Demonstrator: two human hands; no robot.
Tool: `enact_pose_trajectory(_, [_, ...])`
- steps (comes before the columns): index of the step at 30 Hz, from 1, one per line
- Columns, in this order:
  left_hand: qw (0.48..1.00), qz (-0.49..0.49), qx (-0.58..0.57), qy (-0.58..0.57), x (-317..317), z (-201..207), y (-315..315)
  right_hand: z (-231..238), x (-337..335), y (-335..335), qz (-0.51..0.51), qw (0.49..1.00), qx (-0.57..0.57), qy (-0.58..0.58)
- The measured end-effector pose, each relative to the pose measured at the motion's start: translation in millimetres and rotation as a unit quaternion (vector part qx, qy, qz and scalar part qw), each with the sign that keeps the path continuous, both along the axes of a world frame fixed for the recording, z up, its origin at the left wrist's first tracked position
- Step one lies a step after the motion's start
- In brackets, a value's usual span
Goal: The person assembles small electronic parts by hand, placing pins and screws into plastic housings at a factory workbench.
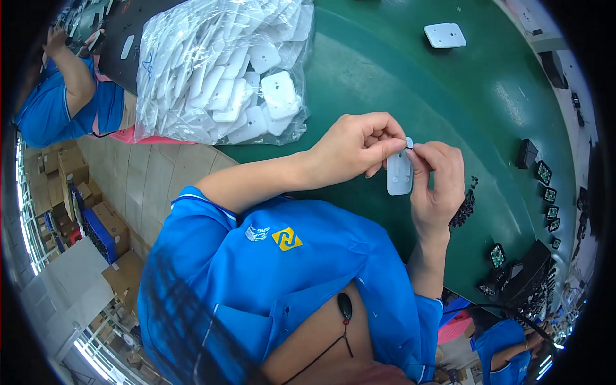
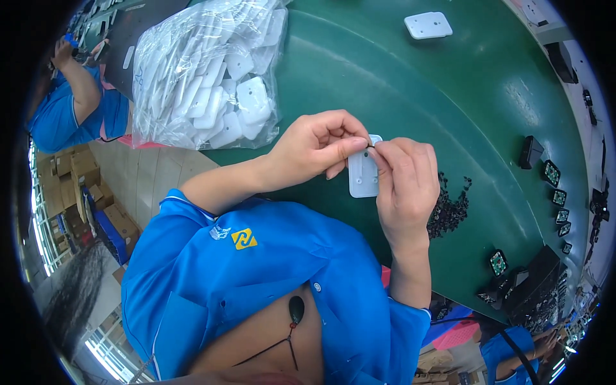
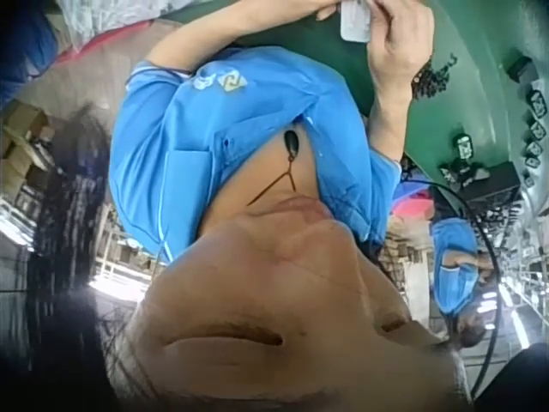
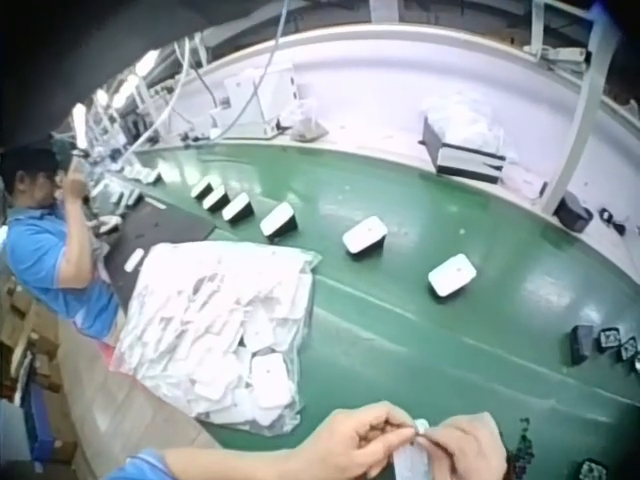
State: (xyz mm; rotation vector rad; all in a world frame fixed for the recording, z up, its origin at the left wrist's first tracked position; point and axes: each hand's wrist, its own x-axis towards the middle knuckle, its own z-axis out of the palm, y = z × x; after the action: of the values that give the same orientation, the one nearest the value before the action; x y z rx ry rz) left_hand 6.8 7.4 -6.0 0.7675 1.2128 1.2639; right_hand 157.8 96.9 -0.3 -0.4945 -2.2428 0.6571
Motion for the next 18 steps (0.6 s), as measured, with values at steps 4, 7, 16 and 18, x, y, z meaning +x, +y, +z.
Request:
enact_pose_trajectory(4, [1.000, -0.008, 0.014, 0.021, -2, -1, 3, -2, -1, 3, -0.009, 0.999, 0.039, -0.006])
enact_pose_trajectory(7, [0.998, 0.056, 0.027, -0.006, 2, 3, 3, -3, -1, 1, -0.038, 0.999, -0.017, 0.007])
enact_pose_trajectory(16, [0.994, 0.078, 0.034, -0.073, 6, -10, 2, -7, -7, -11, -0.099, 0.994, -0.054, 0.000])
enact_pose_trajectory(18, [0.994, 0.080, 0.036, -0.069, 8, -7, 0, -9, -8, -14, -0.107, 0.992, -0.068, 0.001])
